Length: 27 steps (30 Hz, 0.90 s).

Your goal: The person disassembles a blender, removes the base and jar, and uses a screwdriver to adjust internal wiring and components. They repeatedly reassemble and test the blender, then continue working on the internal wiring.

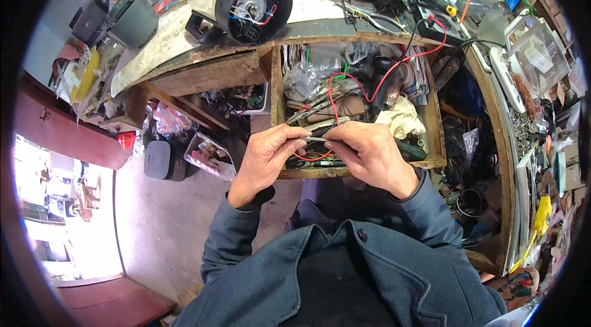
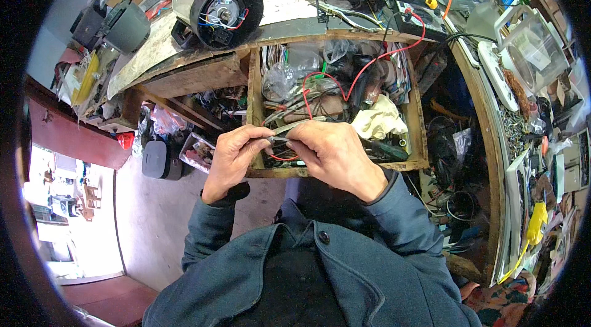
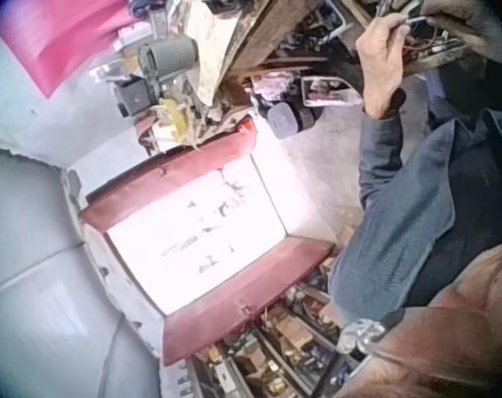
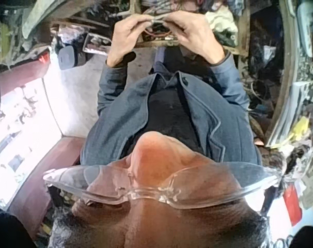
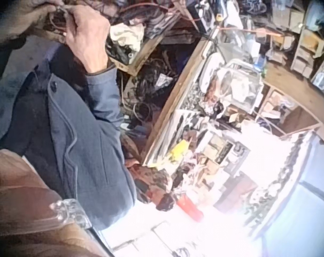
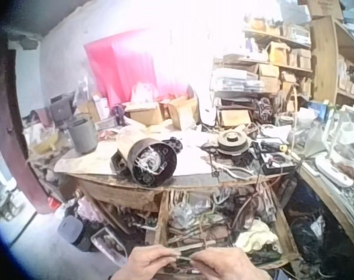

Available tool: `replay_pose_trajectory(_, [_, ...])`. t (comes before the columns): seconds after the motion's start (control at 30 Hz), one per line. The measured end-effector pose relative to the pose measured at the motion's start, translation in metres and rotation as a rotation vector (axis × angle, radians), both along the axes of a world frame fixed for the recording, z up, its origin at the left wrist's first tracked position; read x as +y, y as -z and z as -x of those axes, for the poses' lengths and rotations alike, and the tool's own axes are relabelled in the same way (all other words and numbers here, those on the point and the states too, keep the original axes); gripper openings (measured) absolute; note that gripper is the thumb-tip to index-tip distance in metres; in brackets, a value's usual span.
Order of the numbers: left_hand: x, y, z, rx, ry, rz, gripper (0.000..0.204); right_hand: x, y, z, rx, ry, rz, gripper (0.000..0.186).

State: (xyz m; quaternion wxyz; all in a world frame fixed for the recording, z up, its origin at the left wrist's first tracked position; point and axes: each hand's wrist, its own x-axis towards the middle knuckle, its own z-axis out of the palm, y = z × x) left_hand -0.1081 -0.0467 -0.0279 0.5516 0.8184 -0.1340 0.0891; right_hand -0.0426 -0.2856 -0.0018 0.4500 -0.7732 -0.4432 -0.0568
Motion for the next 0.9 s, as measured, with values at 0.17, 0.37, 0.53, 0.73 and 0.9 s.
replay_pose_trajectory(0.17, [0.003, -0.013, -0.005, 0.052, -0.004, 0.059, 0.038, 0.01, 0.003, -0.006, 0.239, -0.139, 0.029, 0.03])
replay_pose_trajectory(0.37, [0.013, -0.022, -0.024, 0.103, -0.026, 0.151, 0.046, 0.029, -0.016, -0.017, 0.401, -0.144, -0.077, 0.029])
replay_pose_trajectory(0.53, [0.056, -0.031, -0.071, -0.47, -0.576, -0.118, 0.077, 0.075, -0.021, -0.076, 0.344, 0.094, -0.28, 0.028])
replay_pose_trajectory(0.73, [0.135, -0.04, -0.142, -0.305, -0.533, -0.406, 0.126, 0.144, -0.032, -0.158, 0.206, 0.277, -0.323, 0.032])
replay_pose_trajectory(0.9, [0.137, -0.049, -0.148, -0.271, -0.551, -0.594, 0.13, 0.162, -0.037, -0.176, 0.196, 0.327, -0.35, 0.032])
